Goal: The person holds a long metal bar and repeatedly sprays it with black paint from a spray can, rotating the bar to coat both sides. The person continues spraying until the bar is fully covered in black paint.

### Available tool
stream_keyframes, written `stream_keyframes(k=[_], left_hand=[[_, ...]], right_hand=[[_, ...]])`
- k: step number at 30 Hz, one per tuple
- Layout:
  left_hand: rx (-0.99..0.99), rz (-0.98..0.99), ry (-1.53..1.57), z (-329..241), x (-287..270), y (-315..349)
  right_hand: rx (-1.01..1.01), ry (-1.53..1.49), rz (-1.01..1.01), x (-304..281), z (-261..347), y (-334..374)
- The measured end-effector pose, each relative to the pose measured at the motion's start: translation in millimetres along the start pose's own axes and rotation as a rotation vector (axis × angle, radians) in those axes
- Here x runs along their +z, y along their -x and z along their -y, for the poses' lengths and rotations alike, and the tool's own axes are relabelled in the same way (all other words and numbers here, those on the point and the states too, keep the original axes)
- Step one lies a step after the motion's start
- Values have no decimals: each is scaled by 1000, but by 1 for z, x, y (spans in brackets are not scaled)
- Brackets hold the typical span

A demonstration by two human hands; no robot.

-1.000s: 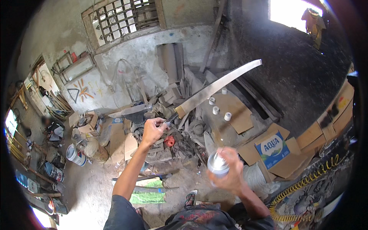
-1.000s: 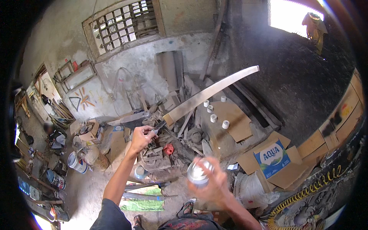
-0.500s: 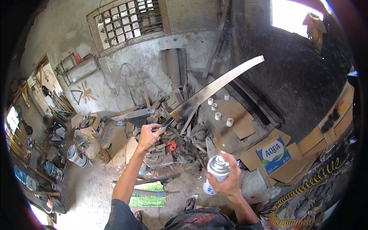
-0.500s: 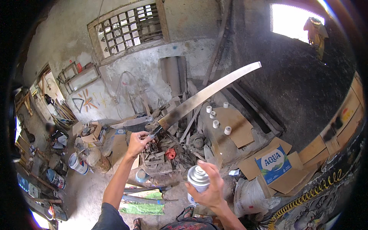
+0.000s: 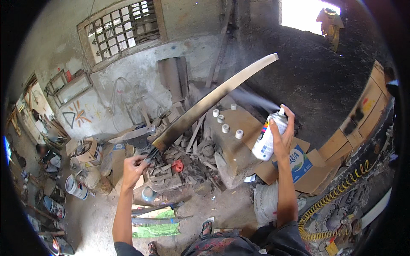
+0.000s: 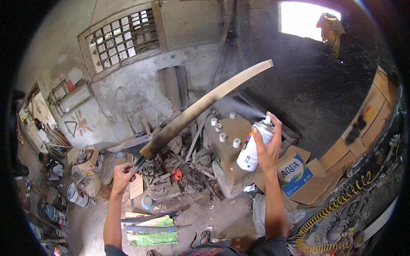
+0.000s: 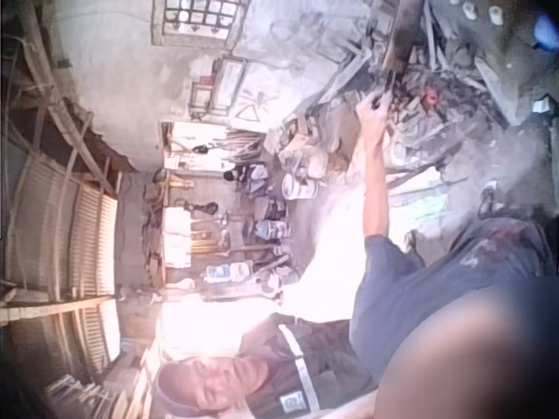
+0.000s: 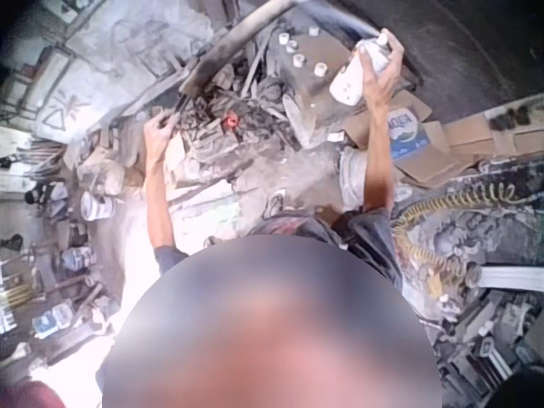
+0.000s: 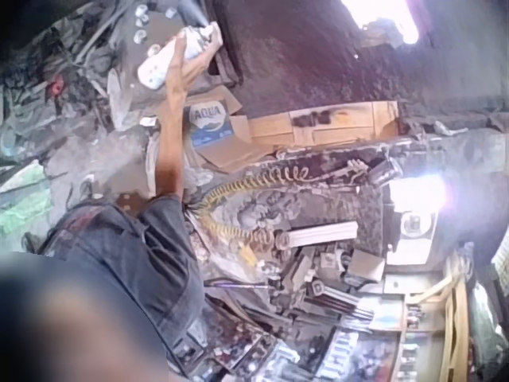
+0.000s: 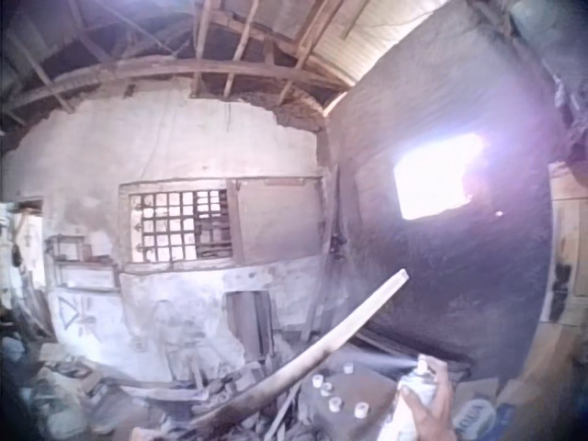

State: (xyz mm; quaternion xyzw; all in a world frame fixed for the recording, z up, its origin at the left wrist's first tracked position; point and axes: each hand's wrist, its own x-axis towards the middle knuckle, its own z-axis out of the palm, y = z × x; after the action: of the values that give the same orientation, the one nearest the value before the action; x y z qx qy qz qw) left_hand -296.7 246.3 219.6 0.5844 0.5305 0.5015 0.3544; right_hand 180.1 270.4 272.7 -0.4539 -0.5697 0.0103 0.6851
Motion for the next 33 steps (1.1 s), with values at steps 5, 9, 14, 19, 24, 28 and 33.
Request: stream_keyframes(k=[5, 9, 14, 19, 24, 28, 33], left_hand=[[7, -6, -59, 8, -32, 24], [-43, -44, -82, 18, -62, 44], [-42, -93, -8, 39, -100, 66], [-51, -139, 16, 51, -120, 75], [-52, -126, -172, 46, -96, 60], [97, -75, -223, 38, -47, 35], [40, -114, -15, 24, 31, -1]], right_hand=[[73, -24, -67, -29, -4, -55], [106, 60, -114, -59, -17, -90], [3, 178, -238, -97, -52, -137], [144, 216, -341, -108, -56, -184], [-54, 291, -143, -73, -20, -141], [-242, 332, 43, -30, 9, -60], [-503, 290, 256, 18, 45, 37]])
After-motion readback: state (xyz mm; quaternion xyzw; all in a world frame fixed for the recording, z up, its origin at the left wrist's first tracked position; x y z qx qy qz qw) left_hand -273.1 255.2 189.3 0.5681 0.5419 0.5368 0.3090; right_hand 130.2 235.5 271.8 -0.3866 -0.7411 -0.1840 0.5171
